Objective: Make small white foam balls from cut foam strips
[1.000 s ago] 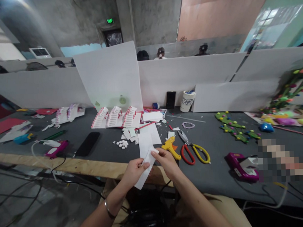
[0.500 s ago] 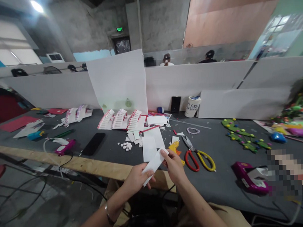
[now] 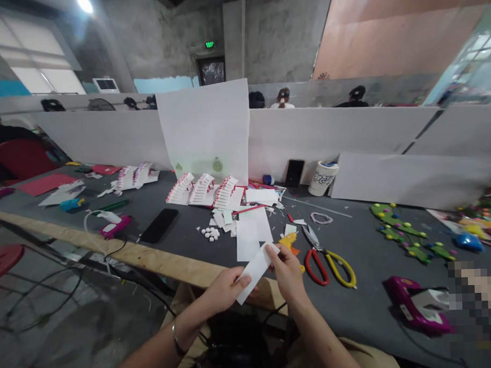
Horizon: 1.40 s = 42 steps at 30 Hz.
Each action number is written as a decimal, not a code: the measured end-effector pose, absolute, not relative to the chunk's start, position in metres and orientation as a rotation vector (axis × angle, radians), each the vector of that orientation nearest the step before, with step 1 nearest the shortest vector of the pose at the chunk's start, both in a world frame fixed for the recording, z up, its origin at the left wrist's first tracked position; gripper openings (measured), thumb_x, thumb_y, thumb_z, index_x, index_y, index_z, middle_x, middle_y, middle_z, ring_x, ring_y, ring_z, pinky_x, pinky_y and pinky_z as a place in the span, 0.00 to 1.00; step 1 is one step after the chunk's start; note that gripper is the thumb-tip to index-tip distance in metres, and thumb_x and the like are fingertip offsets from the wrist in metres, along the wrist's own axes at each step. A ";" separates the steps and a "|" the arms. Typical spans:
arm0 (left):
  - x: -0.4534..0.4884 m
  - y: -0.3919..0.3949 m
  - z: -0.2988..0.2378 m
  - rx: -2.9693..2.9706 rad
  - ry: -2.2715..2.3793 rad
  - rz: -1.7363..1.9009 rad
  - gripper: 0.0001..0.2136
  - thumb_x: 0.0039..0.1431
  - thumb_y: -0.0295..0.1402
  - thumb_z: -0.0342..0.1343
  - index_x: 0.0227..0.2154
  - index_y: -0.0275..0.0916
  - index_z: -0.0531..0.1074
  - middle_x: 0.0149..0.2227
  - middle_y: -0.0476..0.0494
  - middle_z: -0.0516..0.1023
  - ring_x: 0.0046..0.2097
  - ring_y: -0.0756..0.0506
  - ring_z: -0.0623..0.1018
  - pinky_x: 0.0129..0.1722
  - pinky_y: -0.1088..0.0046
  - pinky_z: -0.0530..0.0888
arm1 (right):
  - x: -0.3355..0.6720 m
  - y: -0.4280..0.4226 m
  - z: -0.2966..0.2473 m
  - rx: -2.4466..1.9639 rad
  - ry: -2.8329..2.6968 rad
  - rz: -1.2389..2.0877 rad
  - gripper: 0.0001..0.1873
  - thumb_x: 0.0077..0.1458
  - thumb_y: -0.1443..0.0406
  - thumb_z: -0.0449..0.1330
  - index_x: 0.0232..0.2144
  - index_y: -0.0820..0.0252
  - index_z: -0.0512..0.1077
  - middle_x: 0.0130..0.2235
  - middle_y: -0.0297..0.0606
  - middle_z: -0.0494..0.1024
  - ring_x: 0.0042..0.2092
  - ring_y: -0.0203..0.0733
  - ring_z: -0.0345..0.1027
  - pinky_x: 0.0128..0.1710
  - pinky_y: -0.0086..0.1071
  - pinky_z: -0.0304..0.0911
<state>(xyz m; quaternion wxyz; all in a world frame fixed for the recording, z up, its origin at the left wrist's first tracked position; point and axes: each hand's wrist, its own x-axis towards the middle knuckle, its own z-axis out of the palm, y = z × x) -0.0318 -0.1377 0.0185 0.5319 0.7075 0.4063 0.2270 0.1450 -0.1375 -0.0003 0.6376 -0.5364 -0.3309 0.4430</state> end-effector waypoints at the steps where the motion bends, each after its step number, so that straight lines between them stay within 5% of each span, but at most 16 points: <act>1: -0.031 -0.136 0.018 1.761 1.007 0.573 0.18 0.59 0.46 0.47 0.34 0.34 0.73 0.31 0.44 0.78 0.29 0.47 0.72 0.27 0.76 0.63 | 0.145 -0.138 -0.001 -1.246 -0.782 1.001 0.18 0.43 0.49 0.66 0.26 0.58 0.73 0.20 0.29 0.66 0.22 0.34 0.55 0.21 0.29 0.52; 7: -0.024 -0.128 0.014 1.958 1.235 0.628 0.18 0.62 0.43 0.45 0.23 0.38 0.70 0.21 0.50 0.68 0.25 0.49 0.65 0.25 0.74 0.55 | 0.143 -0.137 -0.002 -1.265 -0.828 0.958 0.20 0.44 0.47 0.65 0.25 0.57 0.71 0.19 0.29 0.64 0.22 0.35 0.54 0.21 0.30 0.51; 19: -0.023 -0.127 0.011 1.798 1.156 0.735 0.19 0.60 0.45 0.45 0.22 0.37 0.68 0.21 0.51 0.64 0.27 0.49 0.64 0.26 0.74 0.57 | 0.156 -0.131 0.008 -1.259 -0.821 0.937 0.21 0.43 0.46 0.65 0.23 0.58 0.70 0.17 0.27 0.63 0.20 0.32 0.52 0.19 0.29 0.49; 23: -0.021 -0.122 0.011 1.754 1.201 0.828 0.19 0.59 0.45 0.45 0.21 0.37 0.66 0.20 0.52 0.61 0.26 0.50 0.62 0.25 0.74 0.55 | 0.158 -0.130 0.014 -1.221 -0.818 1.010 0.27 0.44 0.41 0.61 0.32 0.58 0.73 0.25 0.33 0.70 0.24 0.35 0.61 0.18 0.27 0.52; 26: -0.017 -0.120 0.012 1.760 1.219 0.863 0.19 0.59 0.46 0.44 0.21 0.38 0.65 0.20 0.52 0.61 0.26 0.50 0.62 0.25 0.74 0.55 | 0.148 -0.132 0.010 -1.217 -0.862 1.182 0.30 0.41 0.39 0.60 0.32 0.58 0.72 0.28 0.36 0.73 0.27 0.39 0.66 0.17 0.27 0.54; 32: -0.013 -0.123 0.007 1.795 1.207 0.839 0.19 0.60 0.46 0.45 0.20 0.38 0.64 0.20 0.52 0.62 0.26 0.50 0.62 0.25 0.75 0.56 | 0.148 -0.129 0.005 -1.250 -0.872 1.139 0.26 0.38 0.43 0.66 0.18 0.58 0.66 0.16 0.28 0.62 0.18 0.31 0.51 0.17 0.27 0.48; 37: -0.013 -0.123 0.006 1.773 1.219 0.881 0.20 0.60 0.48 0.44 0.20 0.38 0.64 0.20 0.52 0.61 0.26 0.50 0.63 0.26 0.74 0.57 | 0.159 -0.130 0.015 -1.235 -0.872 1.156 0.28 0.42 0.39 0.60 0.21 0.58 0.69 0.19 0.30 0.66 0.22 0.33 0.56 0.17 0.26 0.50; 42: -0.013 -0.120 0.013 1.764 1.229 0.917 0.21 0.60 0.50 0.43 0.23 0.38 0.67 0.21 0.50 0.68 0.25 0.49 0.65 0.27 0.74 0.60 | 0.134 -0.139 0.014 -1.204 -1.031 1.288 0.24 0.36 0.46 0.68 0.22 0.61 0.73 0.19 0.31 0.68 0.22 0.34 0.59 0.17 0.25 0.51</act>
